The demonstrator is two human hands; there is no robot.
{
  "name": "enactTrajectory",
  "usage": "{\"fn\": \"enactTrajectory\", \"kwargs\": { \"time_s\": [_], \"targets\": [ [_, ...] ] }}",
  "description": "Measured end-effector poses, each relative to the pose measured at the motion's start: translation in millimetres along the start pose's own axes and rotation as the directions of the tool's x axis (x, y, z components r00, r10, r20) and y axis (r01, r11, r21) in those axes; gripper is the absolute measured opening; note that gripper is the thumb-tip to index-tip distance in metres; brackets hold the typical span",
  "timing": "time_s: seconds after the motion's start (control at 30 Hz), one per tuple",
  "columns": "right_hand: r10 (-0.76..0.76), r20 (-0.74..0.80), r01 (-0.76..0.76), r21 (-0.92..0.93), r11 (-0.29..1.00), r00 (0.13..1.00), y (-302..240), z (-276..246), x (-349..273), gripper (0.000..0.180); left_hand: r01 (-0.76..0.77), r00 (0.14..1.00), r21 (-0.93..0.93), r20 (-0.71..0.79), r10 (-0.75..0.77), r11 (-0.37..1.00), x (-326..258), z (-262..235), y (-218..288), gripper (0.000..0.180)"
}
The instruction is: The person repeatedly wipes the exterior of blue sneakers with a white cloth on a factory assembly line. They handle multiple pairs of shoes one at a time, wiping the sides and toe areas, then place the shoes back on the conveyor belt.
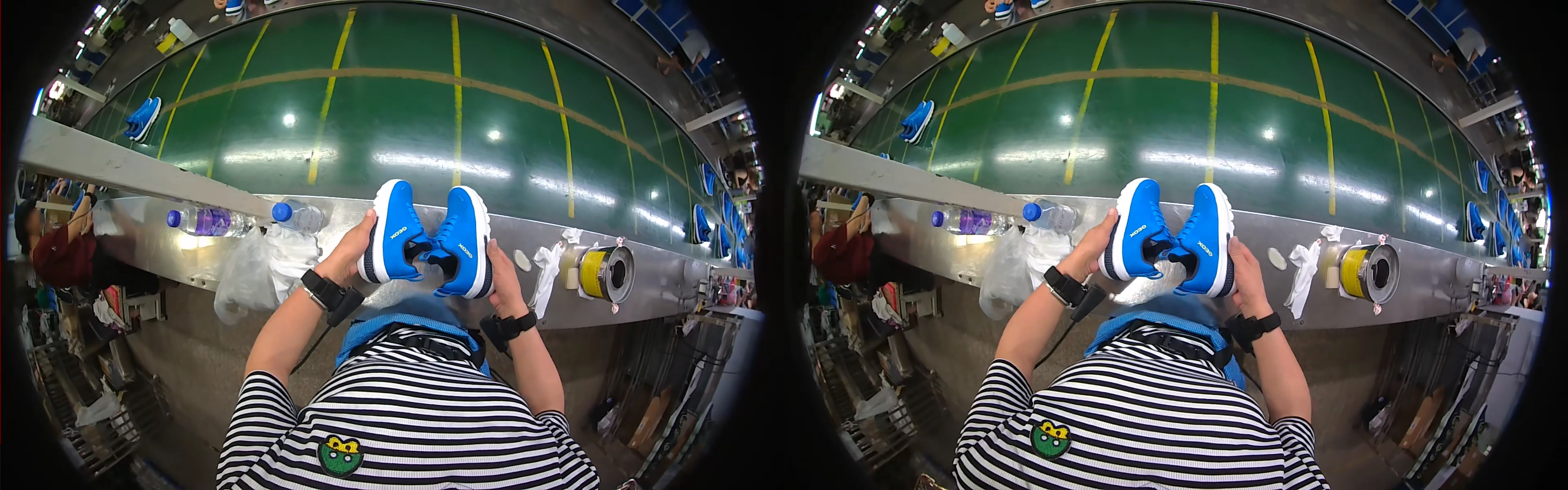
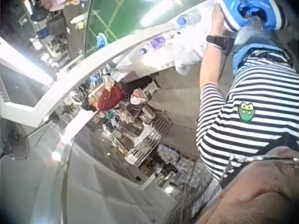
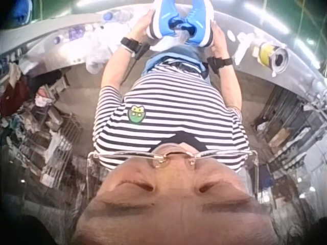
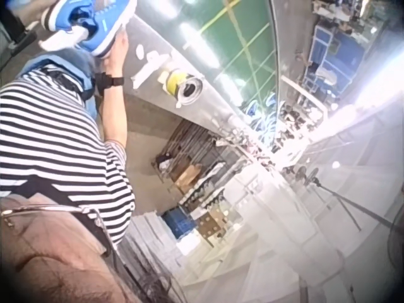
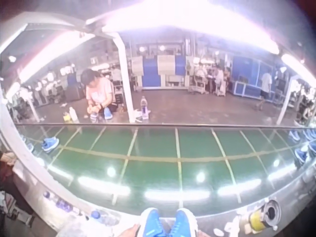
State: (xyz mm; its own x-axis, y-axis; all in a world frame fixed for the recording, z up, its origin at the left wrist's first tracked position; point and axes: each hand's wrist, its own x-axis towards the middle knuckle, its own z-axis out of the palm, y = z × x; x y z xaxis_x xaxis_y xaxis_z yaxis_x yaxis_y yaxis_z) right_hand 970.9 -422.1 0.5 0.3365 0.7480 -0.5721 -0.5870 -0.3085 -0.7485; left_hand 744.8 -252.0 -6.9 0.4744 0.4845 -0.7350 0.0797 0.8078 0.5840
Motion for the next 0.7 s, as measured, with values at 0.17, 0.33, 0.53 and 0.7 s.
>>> {"fn": "enactTrajectory", "kwargs": {
  "time_s": [0.17,0.33,0.53,0.7],
  "targets": [
    [-0.032,0.009,0.031,0.028,0.999,0.999,5,0,-1,0.048,-0.089,0.996,0.021,0.012,0.089,0.996,0,1,-1,0.06],
    [-0.112,-0.052,0.114,0.035,0.993,0.992,15,-4,-5,0.043,-0.345,0.938,0.138,0.014,0.346,0.929,-4,13,-4,0.054],
    [-0.23,-0.093,0.205,-0.223,0.953,0.969,44,-23,3,0.046,-0.437,0.858,0.223,-0.188,0.478,0.871,4,8,-42,0.057],
    [-0.371,0.014,0.256,-0.749,0.611,0.928,60,-52,4,0.045,-0.295,0.832,0.631,-0.199,0.518,0.717,16,-9,-89,0.06]
  ]
}}
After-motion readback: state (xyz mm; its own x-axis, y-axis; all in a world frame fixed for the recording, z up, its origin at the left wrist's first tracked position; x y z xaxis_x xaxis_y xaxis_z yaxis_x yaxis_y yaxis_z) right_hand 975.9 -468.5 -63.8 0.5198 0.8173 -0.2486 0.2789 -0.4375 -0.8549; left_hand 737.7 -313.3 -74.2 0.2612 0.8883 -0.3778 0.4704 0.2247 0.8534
